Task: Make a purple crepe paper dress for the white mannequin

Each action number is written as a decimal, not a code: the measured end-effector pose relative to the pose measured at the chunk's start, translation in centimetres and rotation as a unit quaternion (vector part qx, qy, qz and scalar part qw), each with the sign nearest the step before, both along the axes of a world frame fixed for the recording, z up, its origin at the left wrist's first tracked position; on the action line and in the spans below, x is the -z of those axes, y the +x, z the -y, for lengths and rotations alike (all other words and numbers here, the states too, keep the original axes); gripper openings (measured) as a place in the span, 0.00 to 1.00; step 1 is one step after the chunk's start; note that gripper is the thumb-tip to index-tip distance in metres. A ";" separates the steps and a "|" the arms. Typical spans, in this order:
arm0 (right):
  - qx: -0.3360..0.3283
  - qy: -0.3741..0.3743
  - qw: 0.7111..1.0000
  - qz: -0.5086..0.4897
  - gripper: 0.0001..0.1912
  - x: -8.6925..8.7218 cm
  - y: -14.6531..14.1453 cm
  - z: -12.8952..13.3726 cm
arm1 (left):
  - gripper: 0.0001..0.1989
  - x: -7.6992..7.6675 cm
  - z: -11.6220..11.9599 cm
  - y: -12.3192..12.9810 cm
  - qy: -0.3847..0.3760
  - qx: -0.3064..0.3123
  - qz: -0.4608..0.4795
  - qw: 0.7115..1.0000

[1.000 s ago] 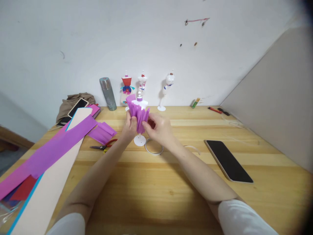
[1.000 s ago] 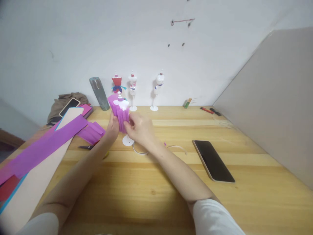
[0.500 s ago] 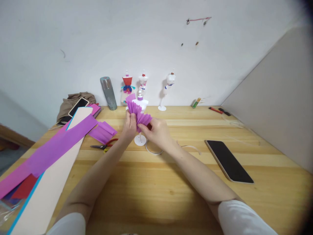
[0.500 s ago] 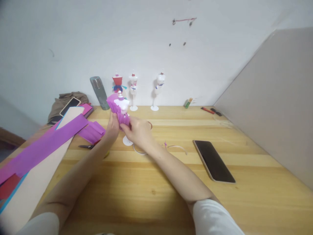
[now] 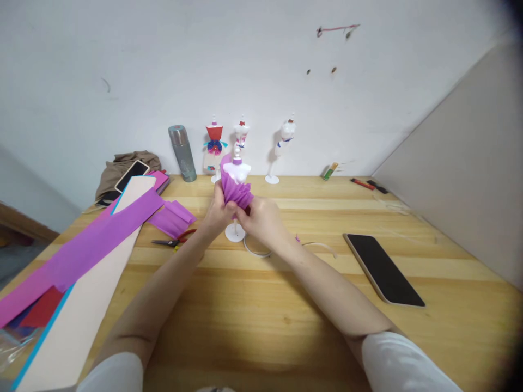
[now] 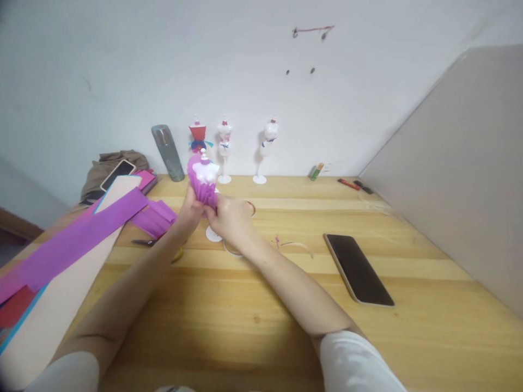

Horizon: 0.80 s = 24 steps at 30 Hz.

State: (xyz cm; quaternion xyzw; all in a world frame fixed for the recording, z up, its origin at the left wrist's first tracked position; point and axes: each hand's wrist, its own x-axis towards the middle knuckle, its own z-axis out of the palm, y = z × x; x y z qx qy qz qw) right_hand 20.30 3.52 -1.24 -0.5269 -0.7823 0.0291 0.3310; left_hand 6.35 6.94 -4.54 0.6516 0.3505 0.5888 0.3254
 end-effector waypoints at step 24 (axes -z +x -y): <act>-0.071 -0.065 0.983 -0.156 0.04 0.0 0.9 -0.4 | 0.31 0.9 -0.8 0.2 -0.020 -0.033 0.024 0.999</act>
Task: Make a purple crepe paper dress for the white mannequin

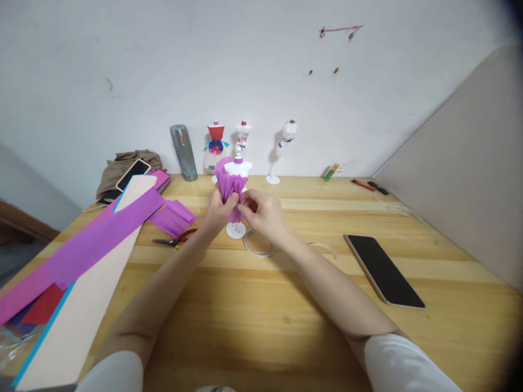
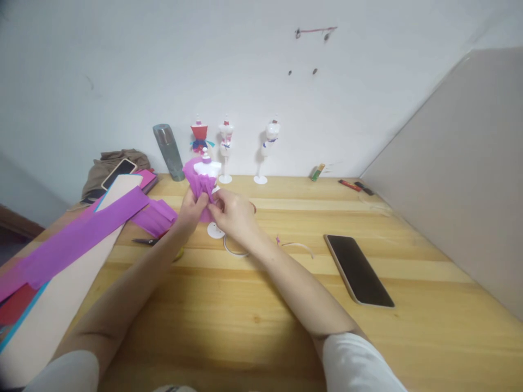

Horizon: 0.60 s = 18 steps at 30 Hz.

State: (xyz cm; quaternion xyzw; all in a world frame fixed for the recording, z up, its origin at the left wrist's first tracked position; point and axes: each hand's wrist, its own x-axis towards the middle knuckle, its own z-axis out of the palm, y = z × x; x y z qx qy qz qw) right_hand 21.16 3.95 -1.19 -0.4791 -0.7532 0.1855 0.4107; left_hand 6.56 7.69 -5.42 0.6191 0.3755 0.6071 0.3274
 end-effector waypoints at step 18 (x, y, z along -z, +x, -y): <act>-0.065 0.038 0.995 -0.062 0.18 1.0 0.1 -0.4 | 0.32 0.9 -0.7 -0.9 0.027 -0.010 -0.051 0.998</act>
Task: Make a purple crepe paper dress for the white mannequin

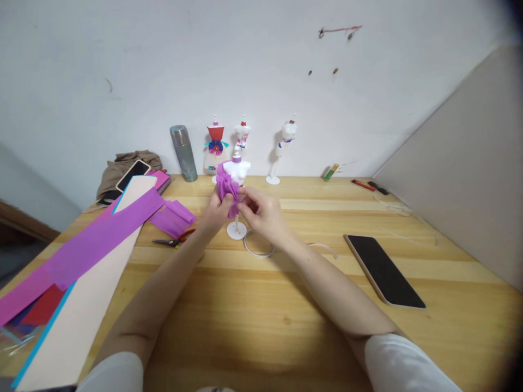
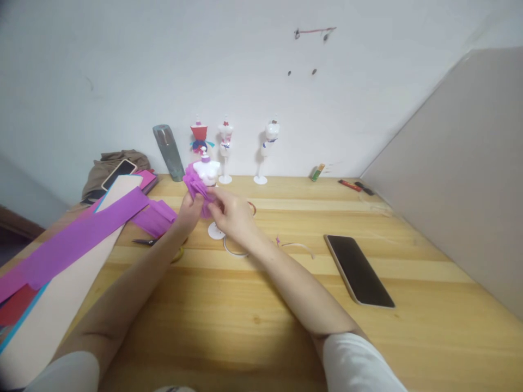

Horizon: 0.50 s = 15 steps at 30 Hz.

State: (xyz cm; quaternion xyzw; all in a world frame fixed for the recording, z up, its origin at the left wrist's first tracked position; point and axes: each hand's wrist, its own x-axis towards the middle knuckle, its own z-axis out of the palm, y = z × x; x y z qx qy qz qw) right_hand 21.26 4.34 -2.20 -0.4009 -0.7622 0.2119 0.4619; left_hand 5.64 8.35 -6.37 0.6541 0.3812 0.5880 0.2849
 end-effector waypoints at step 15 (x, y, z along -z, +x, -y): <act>0.058 -0.014 0.997 -0.052 0.16 0.1 0.1 -0.7 | 0.36 -1.4 -0.7 -0.3 0.014 0.028 -0.026 0.999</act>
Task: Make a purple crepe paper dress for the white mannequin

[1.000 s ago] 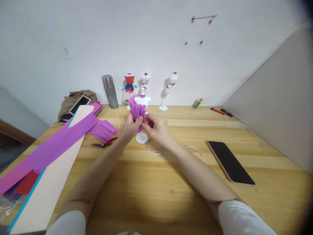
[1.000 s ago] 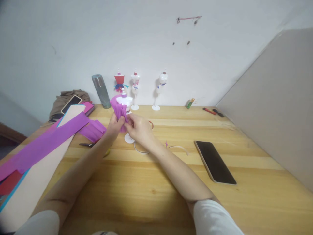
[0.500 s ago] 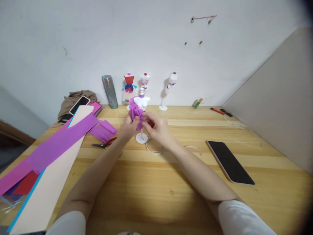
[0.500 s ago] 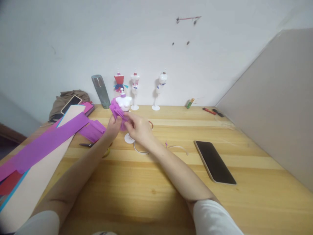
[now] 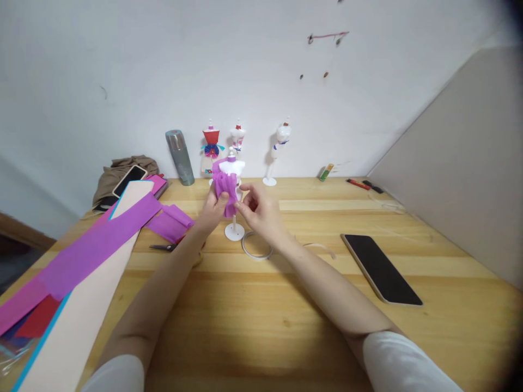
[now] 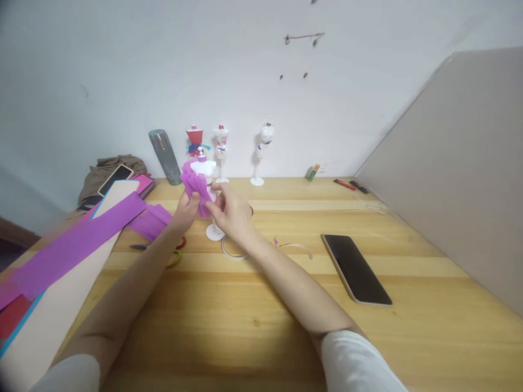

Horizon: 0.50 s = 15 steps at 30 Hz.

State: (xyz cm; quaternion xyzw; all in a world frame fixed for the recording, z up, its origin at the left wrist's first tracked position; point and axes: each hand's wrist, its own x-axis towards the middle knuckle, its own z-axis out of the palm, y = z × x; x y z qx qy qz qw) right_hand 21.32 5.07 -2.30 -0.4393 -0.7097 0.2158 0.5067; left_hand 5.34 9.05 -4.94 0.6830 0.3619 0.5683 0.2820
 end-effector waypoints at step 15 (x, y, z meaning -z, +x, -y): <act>0.025 0.035 0.994 0.100 0.08 1.0 -1.0 0.0 | 0.34 0.1 0.3 0.3 0.009 0.015 0.017 1.000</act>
